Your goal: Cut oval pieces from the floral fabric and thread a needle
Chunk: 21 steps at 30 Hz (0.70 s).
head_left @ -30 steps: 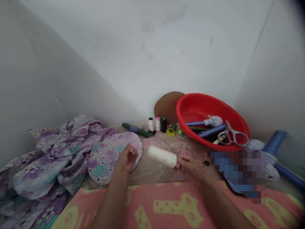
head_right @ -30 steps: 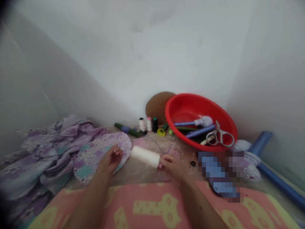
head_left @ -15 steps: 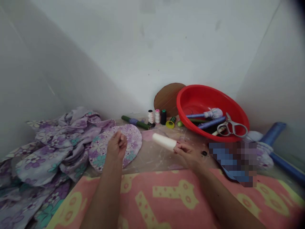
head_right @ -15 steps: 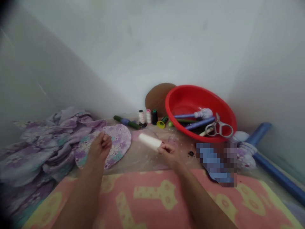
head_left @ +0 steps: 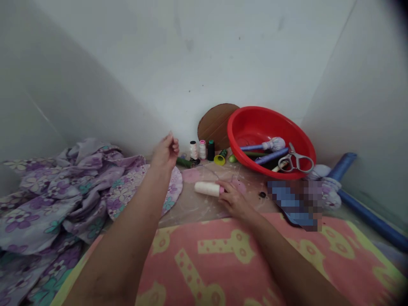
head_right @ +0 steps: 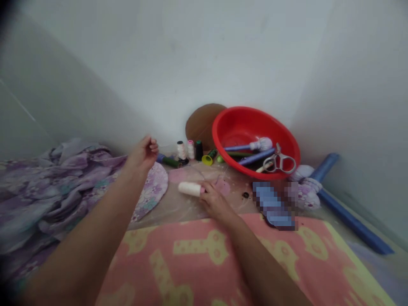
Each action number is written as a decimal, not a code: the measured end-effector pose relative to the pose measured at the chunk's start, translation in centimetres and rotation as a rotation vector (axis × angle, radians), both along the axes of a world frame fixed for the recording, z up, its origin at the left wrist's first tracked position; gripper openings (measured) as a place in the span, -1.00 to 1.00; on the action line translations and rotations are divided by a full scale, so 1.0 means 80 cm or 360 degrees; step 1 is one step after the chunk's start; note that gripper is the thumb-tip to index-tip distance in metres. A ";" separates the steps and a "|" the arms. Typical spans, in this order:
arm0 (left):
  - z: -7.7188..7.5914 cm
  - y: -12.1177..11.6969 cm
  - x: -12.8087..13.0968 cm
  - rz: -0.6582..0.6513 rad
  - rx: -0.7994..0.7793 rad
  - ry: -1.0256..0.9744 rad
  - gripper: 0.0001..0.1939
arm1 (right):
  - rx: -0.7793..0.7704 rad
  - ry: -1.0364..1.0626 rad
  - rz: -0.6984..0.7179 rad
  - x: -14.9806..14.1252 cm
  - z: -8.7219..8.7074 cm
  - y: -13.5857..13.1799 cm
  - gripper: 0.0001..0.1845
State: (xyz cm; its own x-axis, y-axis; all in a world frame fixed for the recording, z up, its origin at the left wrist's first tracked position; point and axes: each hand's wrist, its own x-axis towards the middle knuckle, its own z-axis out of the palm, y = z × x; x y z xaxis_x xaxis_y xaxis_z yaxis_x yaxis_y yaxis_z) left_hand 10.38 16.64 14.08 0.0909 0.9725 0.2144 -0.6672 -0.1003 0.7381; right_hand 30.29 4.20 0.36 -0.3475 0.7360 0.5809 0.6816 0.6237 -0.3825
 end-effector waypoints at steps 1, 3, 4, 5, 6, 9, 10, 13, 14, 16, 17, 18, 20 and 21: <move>0.011 0.003 0.008 -0.0012 0.0030 0.0016 -0.79 | -0.0003 -0.0005 -0.0025 -0.002 -0.001 0.001 -0.82; 0.035 0.002 0.023 -0.0044 0.0134 0.0067 -0.79 | -0.0027 0.0020 -0.0100 -0.005 -0.006 0.004 -0.82; 0.048 -0.001 0.030 -0.0056 0.0200 0.0094 -0.79 | -0.0044 0.0039 -0.0141 -0.006 -0.009 0.006 -0.82; 0.060 -0.005 0.036 -0.0073 0.0267 0.0121 -0.79 | -0.0055 0.0061 -0.0186 -0.005 -0.011 0.008 -0.82; 0.072 -0.010 0.041 -0.0081 0.0338 0.0142 -0.78 | -0.0059 0.0086 -0.0239 -0.005 -0.014 0.010 -0.82; 0.106 -0.027 0.052 -0.0116 0.0528 0.0204 -0.77 | -0.0032 0.0191 -0.0391 0.000 -0.019 0.016 -0.85; 0.115 -0.032 0.054 -0.0111 0.0567 0.0212 -0.76 | -0.0017 0.0229 -0.0425 0.002 -0.020 0.018 -0.88; 0.135 -0.043 0.060 -0.0080 0.0638 0.0235 -0.76 | 0.0044 0.0317 -0.0455 0.008 -0.019 0.021 -0.91; 0.140 -0.045 0.061 -0.0071 0.0644 0.0248 -0.76 | 0.0063 0.0342 -0.0434 0.008 -0.019 0.021 -0.91; 0.149 -0.047 0.063 -0.0051 0.0662 0.0276 -0.78 | 0.0047 0.0400 -0.0348 0.006 -0.018 0.020 -0.90; 0.153 -0.049 0.064 -0.0038 0.0682 0.0286 -0.78 | 0.0000 0.0447 -0.0301 0.005 -0.019 0.019 -0.89; 0.158 -0.051 0.064 -0.0028 0.0706 0.0296 -0.78 | -0.0069 0.0499 -0.0264 0.002 -0.019 0.018 -0.89; 0.168 -0.058 0.063 0.0005 0.0759 0.0308 -0.78 | -0.0227 0.0598 -0.0236 -0.002 -0.021 0.016 -0.90; 0.174 -0.063 0.061 0.0034 0.0790 0.0313 -0.78 | -0.0293 0.0635 -0.0234 -0.003 -0.022 0.016 -0.91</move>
